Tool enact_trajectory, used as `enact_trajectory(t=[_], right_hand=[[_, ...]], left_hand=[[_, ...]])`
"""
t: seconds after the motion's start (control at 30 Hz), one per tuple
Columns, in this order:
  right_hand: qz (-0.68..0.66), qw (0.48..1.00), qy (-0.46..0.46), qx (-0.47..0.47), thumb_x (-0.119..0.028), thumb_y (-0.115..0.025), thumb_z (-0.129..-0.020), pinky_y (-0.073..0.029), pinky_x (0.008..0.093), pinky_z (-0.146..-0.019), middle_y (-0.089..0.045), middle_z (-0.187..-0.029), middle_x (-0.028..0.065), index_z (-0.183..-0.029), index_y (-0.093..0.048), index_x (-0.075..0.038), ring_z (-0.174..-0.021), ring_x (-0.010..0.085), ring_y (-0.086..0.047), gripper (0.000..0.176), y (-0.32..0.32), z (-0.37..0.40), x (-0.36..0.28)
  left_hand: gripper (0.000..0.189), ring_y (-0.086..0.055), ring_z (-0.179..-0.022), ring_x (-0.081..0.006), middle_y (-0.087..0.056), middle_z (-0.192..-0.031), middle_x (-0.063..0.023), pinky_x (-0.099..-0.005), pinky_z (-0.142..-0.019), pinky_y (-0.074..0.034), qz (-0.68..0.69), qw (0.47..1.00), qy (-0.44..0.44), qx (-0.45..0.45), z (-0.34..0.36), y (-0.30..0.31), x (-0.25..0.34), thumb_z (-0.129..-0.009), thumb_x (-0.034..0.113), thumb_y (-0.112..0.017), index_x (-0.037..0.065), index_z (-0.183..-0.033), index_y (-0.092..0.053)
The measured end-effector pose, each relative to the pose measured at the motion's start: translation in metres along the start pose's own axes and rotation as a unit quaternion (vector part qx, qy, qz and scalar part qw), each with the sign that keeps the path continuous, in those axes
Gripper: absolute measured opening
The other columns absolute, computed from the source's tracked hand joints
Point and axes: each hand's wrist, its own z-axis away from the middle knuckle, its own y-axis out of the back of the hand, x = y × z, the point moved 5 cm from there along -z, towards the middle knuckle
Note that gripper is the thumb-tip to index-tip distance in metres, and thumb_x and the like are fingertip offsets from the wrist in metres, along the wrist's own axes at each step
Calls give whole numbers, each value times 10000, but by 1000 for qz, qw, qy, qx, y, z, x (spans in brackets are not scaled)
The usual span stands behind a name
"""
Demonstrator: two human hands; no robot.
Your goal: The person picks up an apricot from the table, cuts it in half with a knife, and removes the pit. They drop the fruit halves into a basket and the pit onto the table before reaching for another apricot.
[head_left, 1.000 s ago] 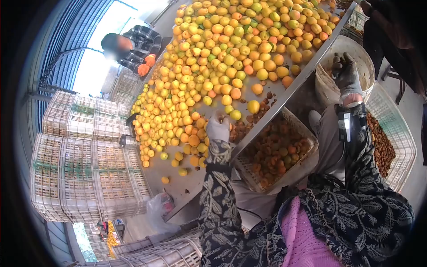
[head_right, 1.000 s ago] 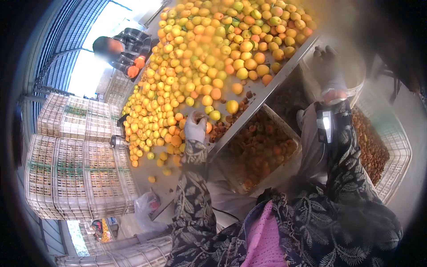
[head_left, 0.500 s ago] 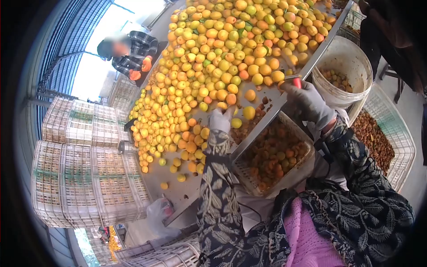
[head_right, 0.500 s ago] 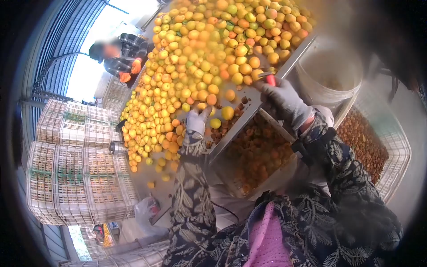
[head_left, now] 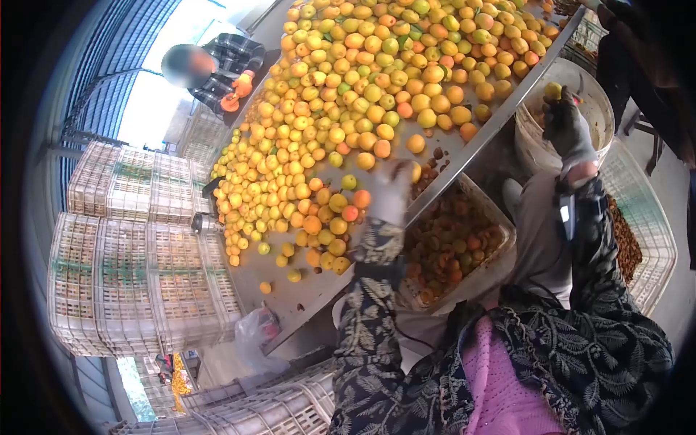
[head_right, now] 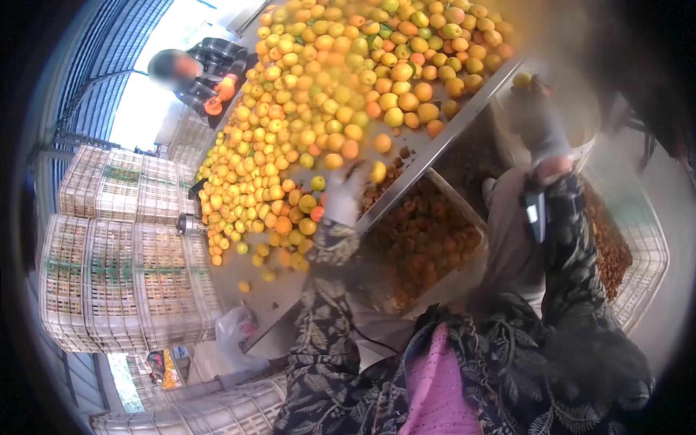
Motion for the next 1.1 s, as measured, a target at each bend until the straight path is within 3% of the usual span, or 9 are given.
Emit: enact_trajectory(t=[0.3,0.4,0.57,0.63,0.7,0.87,0.93,0.97,1.1], right_hand=[[-132,984,-79,-87,-293,-549,-960,-490,215,-598,-622,-846,39,-1084,-610,-13,-687,148,-583,312,43,-10,41],[216,972,-72,50,-302,-551,-945,-415,211,-565,-585,-783,-12,-1091,-631,-44,-668,73,-529,308,-54,50,31],[440,880,-14,-178,-333,-556,-903,-479,363,-779,-645,-942,171,-1103,-576,32,-862,220,-594,416,-119,92,84],[420,875,-8,-243,-298,-532,-916,-471,382,-825,-635,-1015,205,-1136,-555,26,-935,269,-605,392,-122,98,126],[367,884,-5,-289,-288,-525,-921,-458,390,-858,-628,-1029,220,-1119,-556,31,-997,311,-599,377,-142,115,130],[385,855,66,-341,-311,-496,-936,-455,414,-864,-609,-1069,249,-1135,-566,12,-1040,381,-571,386,-181,129,141],[422,822,167,-344,-313,-513,-945,-473,407,-846,-642,-1023,216,-1168,-575,-13,-1006,361,-607,380,-185,143,152],[415,843,17,-341,-330,-524,-959,-486,378,-830,-667,-998,178,-1184,-573,-14,-960,309,-642,391,-196,146,144],[421,839,-17,-344,-365,-505,-983,-484,318,-780,-671,-936,132,-1139,-590,28,-880,164,-611,432,-200,148,143]], left_hand=[[323,-635,-844,-275,-669,-920,-167,-371,-746,-497,-455,888,0,64,-44,126,-79,-822,180,-626,-12,-1083,-624],[461,-617,-951,-360,-652,-978,-204,-430,-831,-490,-509,858,-65,-27,-60,128,-107,-778,212,-636,18,-1190,-563],[508,-610,-948,-373,-637,-1008,-214,-441,-806,-490,-534,843,16,-63,-72,124,-113,-800,278,-644,25,-1220,-513],[448,-610,-873,-353,-616,-955,-192,-434,-765,-506,-465,879,-85,57,-63,124,-102,-808,233,-671,17,-1169,-518],[385,-603,-817,-257,-587,-898,-72,-387,-711,-515,-7,996,68,62,-39,108,-58,-800,228,-715,58,-1092,-532],[409,-594,-889,-196,-582,-1039,-30,-323,-761,-524,425,895,127,-42,27,41,-52,-829,285,-734,111,-1140,-533],[267,-561,-984,-202,-581,-1080,-65,-316,-840,-474,131,988,-80,7,57,29,-12,-963,204,-530,58,-1186,-514],[282,-542,-978,-180,-566,-1050,-48,-317,-837,-461,412,911,28,-12,63,19,-13,-943,204,-559,48,-1173,-510],[302,-536,-881,-113,-558,-1014,-31,-232,-793,-454,253,967,-9,-35,73,32,17,-865,32,-565,47,-1159,-498]])
